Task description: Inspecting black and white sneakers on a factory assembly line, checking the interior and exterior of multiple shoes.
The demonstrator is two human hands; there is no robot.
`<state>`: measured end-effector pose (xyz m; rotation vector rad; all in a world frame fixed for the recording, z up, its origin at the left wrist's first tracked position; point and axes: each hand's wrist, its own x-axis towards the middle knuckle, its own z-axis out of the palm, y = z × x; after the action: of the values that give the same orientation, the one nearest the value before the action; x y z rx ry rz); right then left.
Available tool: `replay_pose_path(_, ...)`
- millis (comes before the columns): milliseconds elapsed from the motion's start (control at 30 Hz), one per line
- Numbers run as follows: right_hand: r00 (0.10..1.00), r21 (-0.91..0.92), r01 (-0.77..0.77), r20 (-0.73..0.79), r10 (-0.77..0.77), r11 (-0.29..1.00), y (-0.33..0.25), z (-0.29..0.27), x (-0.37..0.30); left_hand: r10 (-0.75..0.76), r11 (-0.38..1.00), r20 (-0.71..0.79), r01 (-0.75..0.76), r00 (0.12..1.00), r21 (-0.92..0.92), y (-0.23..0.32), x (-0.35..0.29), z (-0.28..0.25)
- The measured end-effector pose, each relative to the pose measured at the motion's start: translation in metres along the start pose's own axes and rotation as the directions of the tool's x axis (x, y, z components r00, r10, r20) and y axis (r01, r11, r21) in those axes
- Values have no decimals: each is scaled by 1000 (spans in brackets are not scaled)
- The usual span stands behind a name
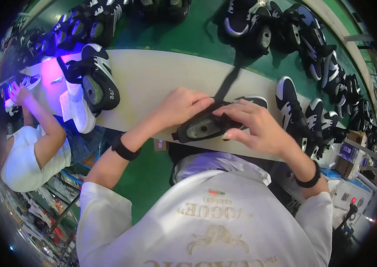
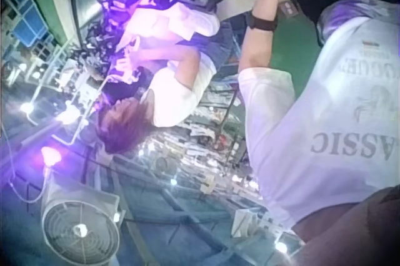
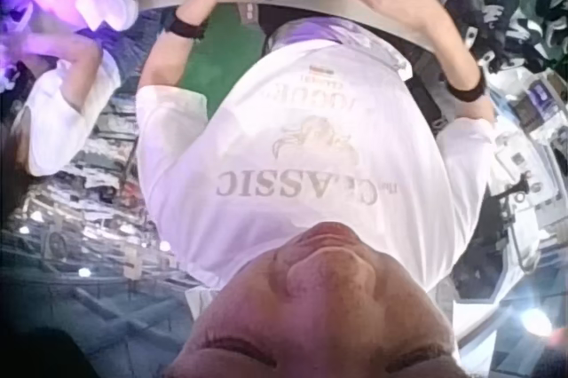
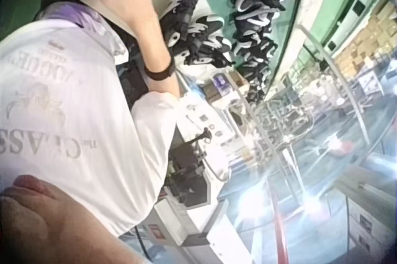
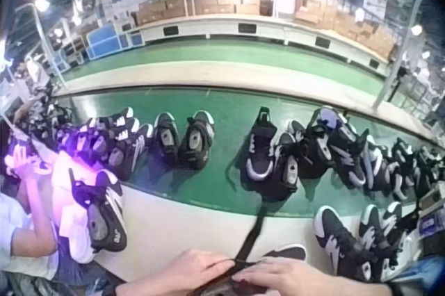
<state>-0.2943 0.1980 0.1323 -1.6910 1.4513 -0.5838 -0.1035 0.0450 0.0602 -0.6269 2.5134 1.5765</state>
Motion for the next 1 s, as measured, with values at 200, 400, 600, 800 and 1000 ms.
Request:
replay_pose_path(200,996,-184,83,-14,-87,979,2,5,14,326,945,-409,-293,853,143,54,-46,29)
replay_pose_path(400,990,76,-25,-133,35,997,15,0,-7,393,878,-495,-157,775,451,49,-48,58)
replay_pose_path(600,756,668,-25,-474,451,744,5,27,24,283,938,-509,-124,813,322,53,-46,52)
replay_pose_path(800,735,660,146,-571,366,737,3,42,31,30,999,-567,-2,823,50,45,-22,24)
replay_pose_path(1000,833,199,-36,-535,139,979,2,33,22,98,995,-626,-59,774,83,38,-27,27)
